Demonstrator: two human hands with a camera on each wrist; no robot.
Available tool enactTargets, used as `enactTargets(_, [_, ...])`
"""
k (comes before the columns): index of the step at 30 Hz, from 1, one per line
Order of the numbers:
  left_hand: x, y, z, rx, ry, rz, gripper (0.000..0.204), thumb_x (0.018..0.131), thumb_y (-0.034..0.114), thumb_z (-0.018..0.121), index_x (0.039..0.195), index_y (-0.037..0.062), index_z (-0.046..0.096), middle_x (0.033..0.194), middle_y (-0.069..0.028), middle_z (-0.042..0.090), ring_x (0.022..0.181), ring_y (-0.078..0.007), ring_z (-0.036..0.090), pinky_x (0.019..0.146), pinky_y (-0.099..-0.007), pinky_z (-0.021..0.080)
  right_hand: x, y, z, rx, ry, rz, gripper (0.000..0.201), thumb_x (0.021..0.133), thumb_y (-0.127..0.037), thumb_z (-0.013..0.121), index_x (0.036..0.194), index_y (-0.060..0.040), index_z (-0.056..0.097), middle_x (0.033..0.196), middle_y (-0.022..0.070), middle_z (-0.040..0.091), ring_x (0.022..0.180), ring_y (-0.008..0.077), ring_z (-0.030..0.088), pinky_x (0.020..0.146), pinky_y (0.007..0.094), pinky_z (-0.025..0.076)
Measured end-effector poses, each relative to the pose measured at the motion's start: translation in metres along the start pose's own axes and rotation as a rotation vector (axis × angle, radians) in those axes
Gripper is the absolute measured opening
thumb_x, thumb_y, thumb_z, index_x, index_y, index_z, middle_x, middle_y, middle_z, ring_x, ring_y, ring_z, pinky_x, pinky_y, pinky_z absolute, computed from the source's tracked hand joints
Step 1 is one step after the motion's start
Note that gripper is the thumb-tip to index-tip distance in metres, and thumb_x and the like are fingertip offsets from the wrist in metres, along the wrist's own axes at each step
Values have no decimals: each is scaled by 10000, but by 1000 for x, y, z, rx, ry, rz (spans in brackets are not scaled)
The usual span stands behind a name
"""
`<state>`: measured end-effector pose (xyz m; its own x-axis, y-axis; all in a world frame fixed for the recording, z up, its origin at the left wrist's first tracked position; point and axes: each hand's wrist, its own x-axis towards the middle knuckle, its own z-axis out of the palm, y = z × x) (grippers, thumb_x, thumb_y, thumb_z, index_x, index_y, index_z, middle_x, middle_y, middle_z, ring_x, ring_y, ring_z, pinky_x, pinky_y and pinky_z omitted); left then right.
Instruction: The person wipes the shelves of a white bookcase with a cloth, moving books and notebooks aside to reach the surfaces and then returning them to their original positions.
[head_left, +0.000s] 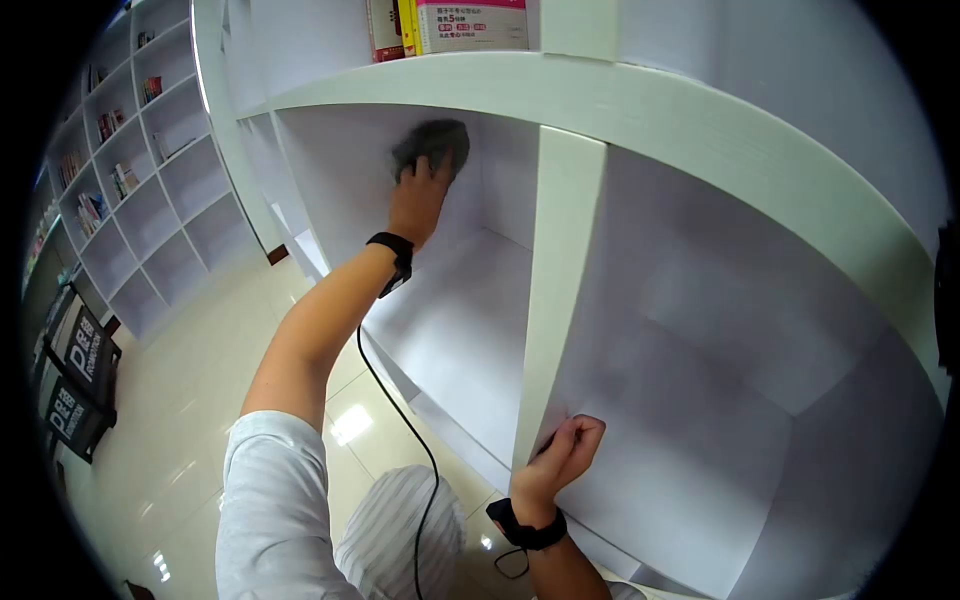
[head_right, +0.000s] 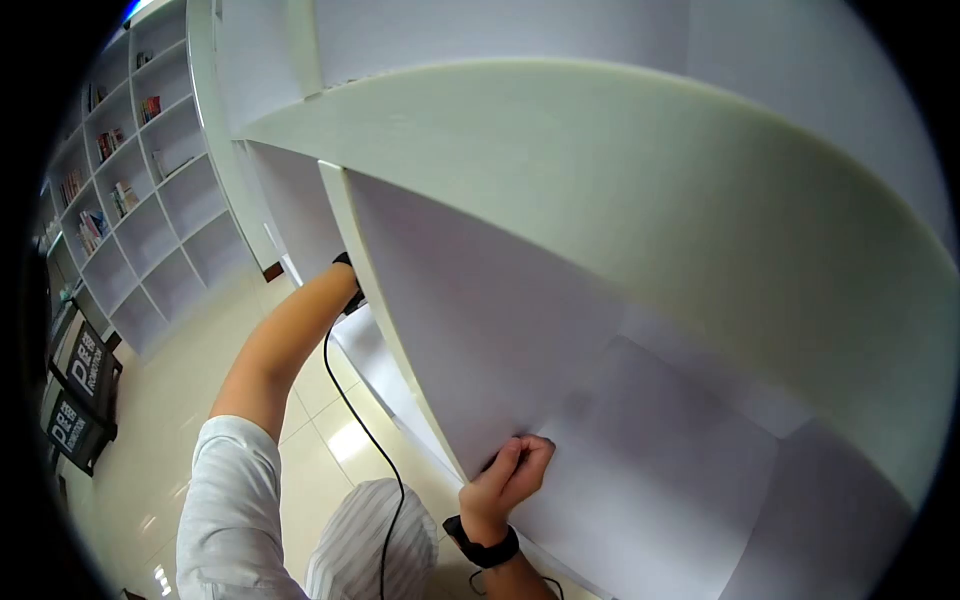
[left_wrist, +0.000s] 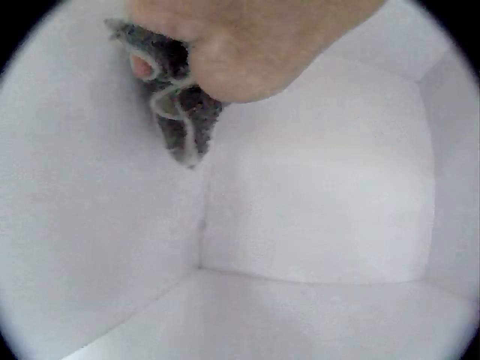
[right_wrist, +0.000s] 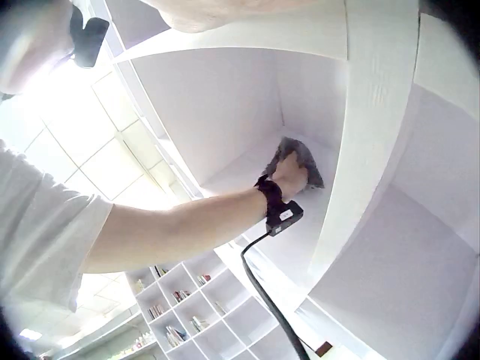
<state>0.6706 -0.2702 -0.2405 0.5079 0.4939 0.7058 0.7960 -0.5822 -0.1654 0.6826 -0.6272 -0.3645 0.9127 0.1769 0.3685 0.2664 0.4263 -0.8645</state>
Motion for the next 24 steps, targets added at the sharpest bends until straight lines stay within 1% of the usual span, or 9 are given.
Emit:
enactTargets(1, [-1,-5,-9,10,-4,-2,585,892,89,592,1455,178,460,1187,-160,535,1079,-319,566,861,-492,490,0,-5,1,-10,-17,51,113,950,-109,425,861,-39,428,781,10,391,692,102,355,627,272,315])
enactTargets(6, [5,-22,-41,-612,961,-280,652,953,136,552,1486,-73,240,1387,-312,387,1282,-454,404,1108,-503,302,3,-6,3,-47,-42,98,141,965,-134,401,866,-36,423,816,5,368,729,104,337,665,276,315])
enactTargets(7, [2,-24,-51,-675,1010,-316,676,979,159,529,1441,-175,166,1465,-341,271,1363,-474,279,1165,-484,177,4,-3,4,-37,-39,68,137,967,-132,405,870,-37,423,819,2,373,732,102,339,666,272,316])
enactTargets(12, [46,-31,-61,-853,1047,-293,873,983,208,543,1451,-147,-103,1455,-327,249,1357,-394,298,1175,-476,156,8,4,5,16,-29,19,126,976,-113,413,866,-51,418,802,-9,405,719,85,361,676,247,336])
enactTargets(13, [79,-33,-44,-909,1270,-392,767,967,244,584,1429,-190,152,1396,-265,417,1253,-400,425,1135,-492,272,8,2,12,-13,-37,11,126,976,-113,413,866,-51,418,802,-9,405,719,85,361,676,247,336])
enactTargets(15, [106,-22,-40,-1024,1228,-411,796,988,268,534,1468,-158,64,1387,-345,390,1241,-423,450,1118,-424,291,13,9,9,38,2,44,112,947,-92,420,852,-31,418,817,10,394,752,108,367,678,275,330])
enactTargets(19, [138,1,-31,-792,1088,-538,511,981,233,549,1337,-67,339,1276,-246,518,1160,-396,519,1040,-448,377,17,14,13,53,67,33,98,923,-73,411,833,-35,400,808,5,363,744,104,345,676,269,319])
enactTargets(22, [148,24,-43,-230,630,-645,333,976,206,561,1239,2,545,1193,-172,614,1100,-376,571,982,-466,443,0,-6,11,45,62,-22,99,920,-77,407,832,-33,403,824,10,391,747,100,354,688,267,342])
enactTargets(24, [159,56,-44,103,312,-480,270,973,189,569,1173,47,682,1138,-123,677,1059,-363,605,944,-478,486,0,-8,8,27,68,-36,99,924,-81,407,836,-33,411,836,13,412,756,98,367,701,264,356])
